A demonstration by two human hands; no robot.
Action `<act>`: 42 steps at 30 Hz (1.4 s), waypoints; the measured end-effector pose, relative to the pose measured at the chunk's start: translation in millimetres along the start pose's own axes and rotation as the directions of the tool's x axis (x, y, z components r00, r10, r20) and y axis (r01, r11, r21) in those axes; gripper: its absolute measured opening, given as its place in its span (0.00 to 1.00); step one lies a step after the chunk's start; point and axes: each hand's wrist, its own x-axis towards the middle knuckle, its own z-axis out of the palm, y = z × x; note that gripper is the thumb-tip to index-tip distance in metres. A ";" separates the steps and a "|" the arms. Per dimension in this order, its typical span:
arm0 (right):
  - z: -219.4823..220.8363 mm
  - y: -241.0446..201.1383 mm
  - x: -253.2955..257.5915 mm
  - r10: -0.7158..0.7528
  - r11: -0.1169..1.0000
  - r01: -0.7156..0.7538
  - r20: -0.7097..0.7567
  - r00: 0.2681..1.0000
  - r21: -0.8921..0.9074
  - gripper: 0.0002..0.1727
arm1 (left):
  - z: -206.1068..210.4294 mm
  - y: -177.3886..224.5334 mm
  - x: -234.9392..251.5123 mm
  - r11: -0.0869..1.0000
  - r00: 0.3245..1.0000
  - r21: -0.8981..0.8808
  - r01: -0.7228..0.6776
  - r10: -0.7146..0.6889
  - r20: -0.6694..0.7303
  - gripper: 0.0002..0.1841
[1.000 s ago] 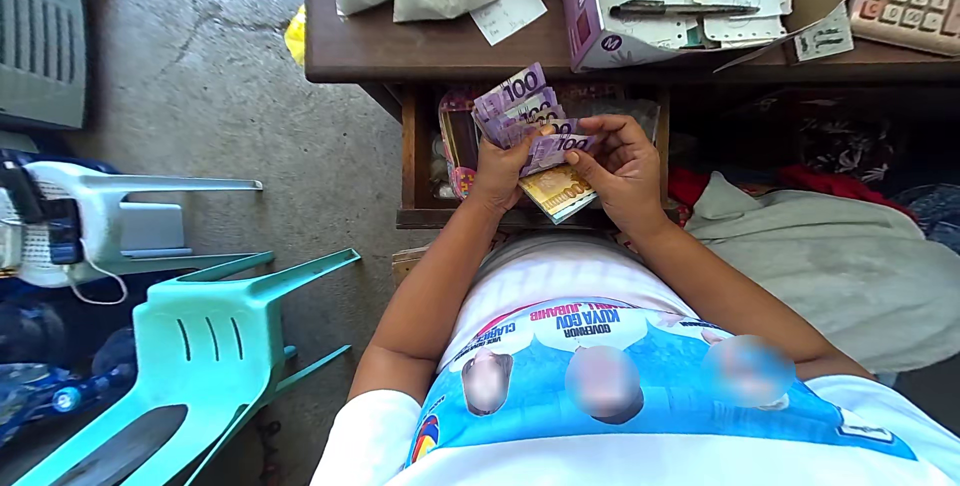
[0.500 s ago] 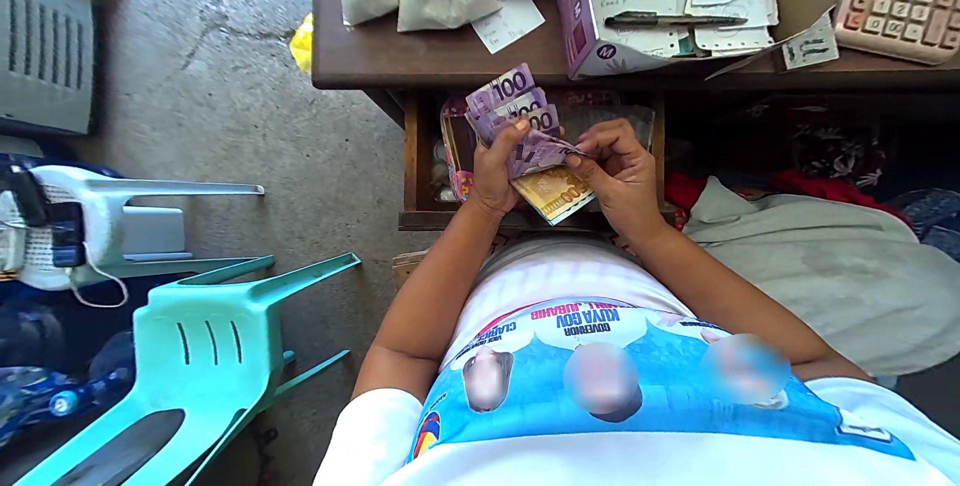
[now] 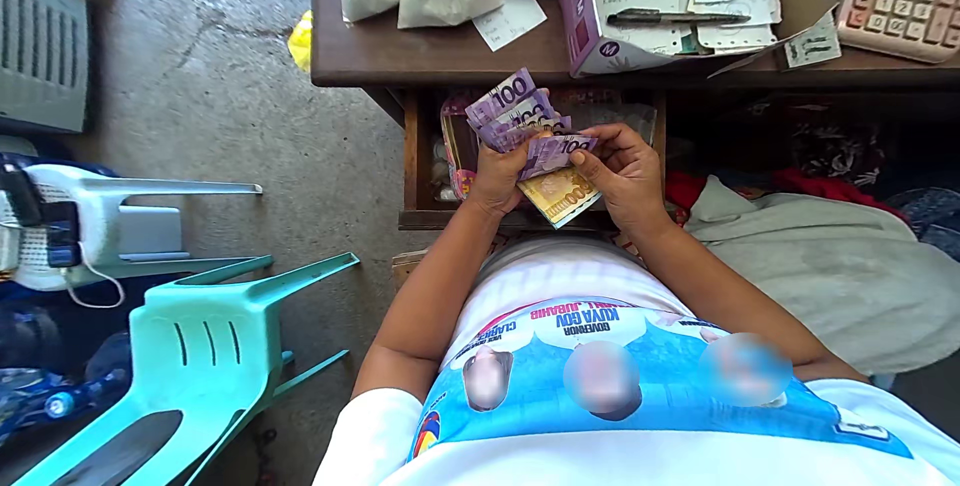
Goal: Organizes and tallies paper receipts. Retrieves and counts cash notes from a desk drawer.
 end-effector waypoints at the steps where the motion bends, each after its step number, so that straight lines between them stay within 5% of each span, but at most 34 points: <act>1: 0.0 0.2 -0.2 -0.002 1.000 0.002 -0.002 1.000 -0.007 0.13 | -0.3 -0.3 0.3 1.000 1.000 0.003 -0.005 0.005 0.020 0.21; 6: -1.1 2.5 -0.2 -0.035 0.999 0.035 -0.008 0.999 -0.031 0.08 | -3.7 -0.4 2.6 0.998 0.996 -0.055 -0.011 0.016 0.093 0.27; 10: -1.5 6.9 -0.8 -0.097 0.994 0.098 0.042 0.994 -0.042 0.07 | 0.2 4.0 1.7 0.996 0.999 -0.085 0.027 -0.026 0.020 0.30; 17: -4.5 10.4 -3.5 -0.182 0.977 0.194 0.129 0.975 -0.087 0.08 | -2.9 4.5 5.2 0.991 0.990 -0.123 0.061 -0.075 -0.118 0.22; 23: -0.9 -0.7 -1.0 0.018 0.997 -0.012 0.076 0.997 -0.077 0.26 | 3.4 6.9 0.8 0.992 0.989 -0.120 0.051 -0.066 -0.131 0.20; 26: -0.4 -1.7 -1.6 0.071 0.997 -0.071 0.046 0.996 -0.003 0.12 | 4.1 6.3 -0.3 0.994 0.996 -0.103 0.044 -0.052 -0.079 0.22; 30: -1.0 4.9 -3.1 0.014 1.000 -0.014 0.055 0.998 0.002 0.07 | -3.5 2.8 3.8 0.986 0.998 -0.155 0.059 -0.064 -0.027 0.31; 42: -15.1 -23.8 -0.7 -0.301 0.920 0.352 0.263 0.917 -0.174 0.06 | -8.1 7.5 11.0 0.873 0.994 -0.484 0.060 -0.008 0.109 0.21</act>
